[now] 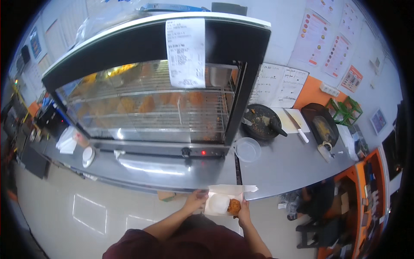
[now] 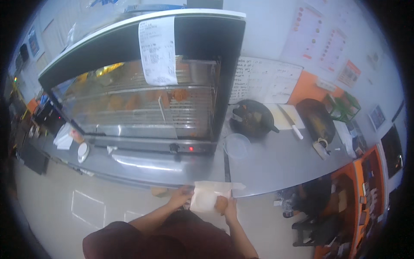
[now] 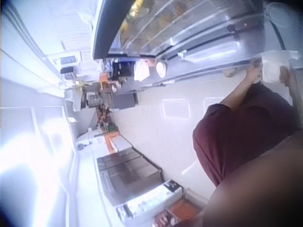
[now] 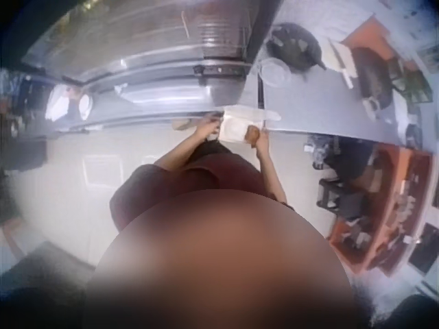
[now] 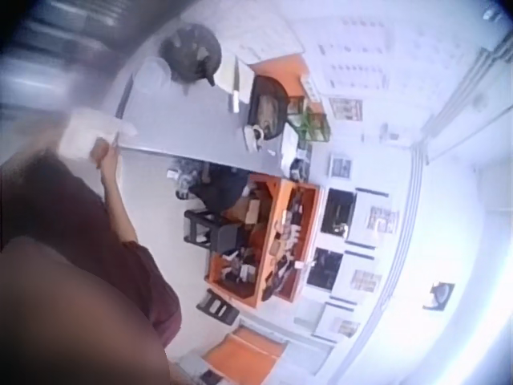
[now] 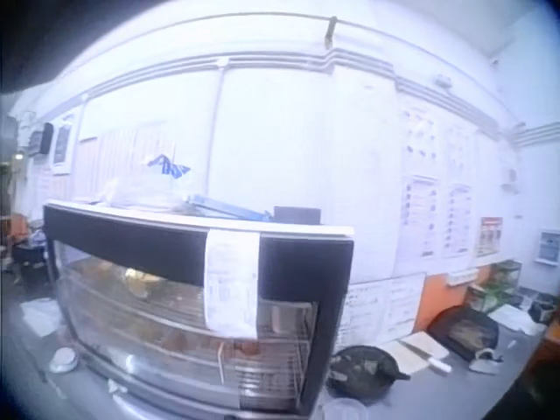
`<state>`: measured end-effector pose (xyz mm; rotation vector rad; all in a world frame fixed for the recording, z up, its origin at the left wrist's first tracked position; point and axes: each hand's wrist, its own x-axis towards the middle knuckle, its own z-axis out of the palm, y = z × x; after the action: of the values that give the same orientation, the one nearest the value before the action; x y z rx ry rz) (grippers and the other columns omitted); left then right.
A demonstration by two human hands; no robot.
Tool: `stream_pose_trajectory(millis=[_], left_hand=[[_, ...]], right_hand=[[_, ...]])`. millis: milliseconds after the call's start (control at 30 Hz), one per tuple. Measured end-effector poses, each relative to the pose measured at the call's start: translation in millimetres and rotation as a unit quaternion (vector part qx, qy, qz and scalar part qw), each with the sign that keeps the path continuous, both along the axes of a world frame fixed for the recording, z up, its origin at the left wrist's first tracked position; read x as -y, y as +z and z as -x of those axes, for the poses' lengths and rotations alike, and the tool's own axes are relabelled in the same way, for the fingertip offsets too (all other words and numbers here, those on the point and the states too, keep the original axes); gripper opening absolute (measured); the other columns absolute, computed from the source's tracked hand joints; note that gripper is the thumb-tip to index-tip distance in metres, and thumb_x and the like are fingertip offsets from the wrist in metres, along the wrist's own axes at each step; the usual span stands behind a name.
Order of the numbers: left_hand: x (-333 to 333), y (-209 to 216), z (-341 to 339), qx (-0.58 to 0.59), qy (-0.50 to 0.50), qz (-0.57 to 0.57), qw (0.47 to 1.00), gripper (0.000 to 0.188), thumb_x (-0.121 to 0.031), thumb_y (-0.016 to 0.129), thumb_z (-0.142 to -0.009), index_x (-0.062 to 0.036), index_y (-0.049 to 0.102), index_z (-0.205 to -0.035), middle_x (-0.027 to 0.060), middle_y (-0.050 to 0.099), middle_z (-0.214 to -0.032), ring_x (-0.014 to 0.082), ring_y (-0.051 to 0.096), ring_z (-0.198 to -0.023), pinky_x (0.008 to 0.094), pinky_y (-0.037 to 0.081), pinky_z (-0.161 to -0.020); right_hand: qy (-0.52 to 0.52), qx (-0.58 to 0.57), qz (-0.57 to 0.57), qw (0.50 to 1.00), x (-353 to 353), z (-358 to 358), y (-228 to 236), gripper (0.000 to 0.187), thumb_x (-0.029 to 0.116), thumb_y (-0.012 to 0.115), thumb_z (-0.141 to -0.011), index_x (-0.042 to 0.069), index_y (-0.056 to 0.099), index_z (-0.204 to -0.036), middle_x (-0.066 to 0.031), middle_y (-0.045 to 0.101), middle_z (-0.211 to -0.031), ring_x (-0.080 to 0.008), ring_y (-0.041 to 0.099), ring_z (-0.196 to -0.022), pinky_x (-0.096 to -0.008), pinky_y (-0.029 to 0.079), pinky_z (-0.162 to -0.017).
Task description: The person assembles a food order by placing a bun and fried chicken into a paper tray, adding scrambled eggs, and including a sauce packet. They then write on a receipt, close the tray, and place it into a plastic bag.
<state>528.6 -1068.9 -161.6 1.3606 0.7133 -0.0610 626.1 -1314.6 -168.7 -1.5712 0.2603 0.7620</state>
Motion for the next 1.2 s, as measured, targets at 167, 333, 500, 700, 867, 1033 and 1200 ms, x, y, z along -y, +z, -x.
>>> stream_pose_trajectory(millis=[167,333,500,700,867,1033,1200], left_hand=[[79,2,-2,0.023,-0.045,0.006,0.999,0.078,-0.041,0.072,-0.091,-0.0046,0.037,-0.151,0.0161,0.064,-0.121,0.0219,0.066,-0.1,0.0342,0.056,-0.076],[165,37,-34,-0.004,-0.088,0.007,0.996,0.077,-0.045,0.072,-0.09,-0.0039,0.043,-0.148,0.0152,0.064,-0.118,0.0214,0.063,-0.1,0.0351,0.052,-0.083],[213,3,-78,0.006,-0.217,0.008,0.976,0.074,-0.042,0.075,-0.089,-0.0025,0.047,-0.145,0.0128,0.064,-0.118,0.0179,0.062,-0.1,0.0322,0.051,-0.082],[293,5,-170,-0.031,-0.257,0.058,0.964,0.068,-0.037,0.072,-0.093,-0.0014,0.046,-0.144,0.0118,0.064,-0.118,0.0177,0.062,-0.097,0.0325,0.052,-0.082],[336,-3,-262,-0.007,-0.214,0.105,0.971,0.063,-0.032,0.069,-0.096,0.0004,0.044,-0.144,0.0125,0.063,-0.12,0.0198,0.065,-0.103,0.0347,0.054,-0.086],[343,30,-349,0.038,-0.147,0.08,0.985,0.064,-0.029,0.067,-0.097,0.0012,0.041,-0.148,0.0133,0.064,-0.12,0.0201,0.066,-0.105,0.0344,0.056,-0.086],[313,-7,-410,0.023,-0.182,-0.028,0.983,0.068,-0.03,0.068,-0.097,0.0015,0.039,-0.15,0.0126,0.064,-0.122,0.0197,0.068,-0.096,0.0326,0.056,-0.084]], right_hand=[[-0.001,0.085,-0.008,0.996,87,1,13,0.047,0.043,0.032,-0.108,0.006,0.041,-0.134,-0.0135,0.053,-0.123,-0.0238,0.06,-0.11,-0.0395,0.055,-0.085],[-0.048,0.047,-0.022,0.997,175,-11,30,0.044,0.041,0.034,-0.107,0.006,0.043,-0.132,-0.0117,0.055,-0.118,-0.0209,0.058,-0.107,-0.0356,0.054,-0.081],[-0.133,0.054,-0.004,0.99,240,-20,21,0.045,0.043,0.034,-0.107,0.005,0.045,-0.13,-0.0103,0.056,-0.114,-0.0195,0.057,-0.106,-0.0342,0.051,-0.087],[-0.227,0.082,0.022,0.97,322,-73,2,0.051,0.046,0.032,-0.107,0.004,0.046,-0.133,-0.0124,0.054,-0.124,-0.0194,0.052,-0.114,-0.0325,0.044,-0.096],[-0.207,0.091,0.028,0.974,360,-169,9,0.061,0.053,0.03,-0.107,0.004,0.043,-0.14,-0.0123,0.053,-0.128,-0.0193,0.054,-0.112,-0.0306,0.046,-0.091],[-0.141,0.141,-0.007,0.98,370,-279,50,0.059,0.049,0.038,-0.107,0.004,0.041,-0.144,-0.013,0.056,-0.125,-0.0174,0.06,-0.097,-0.0287,0.048,-0.086],[-0.128,0.264,0.117,0.949,382,-345,37,0.053,0.042,0.053,-0.102,0.003,0.051,-0.138,-0.0195,0.061,-0.124,-0.0251,0.063,-0.108,-0.0377,0.052,-0.092]])
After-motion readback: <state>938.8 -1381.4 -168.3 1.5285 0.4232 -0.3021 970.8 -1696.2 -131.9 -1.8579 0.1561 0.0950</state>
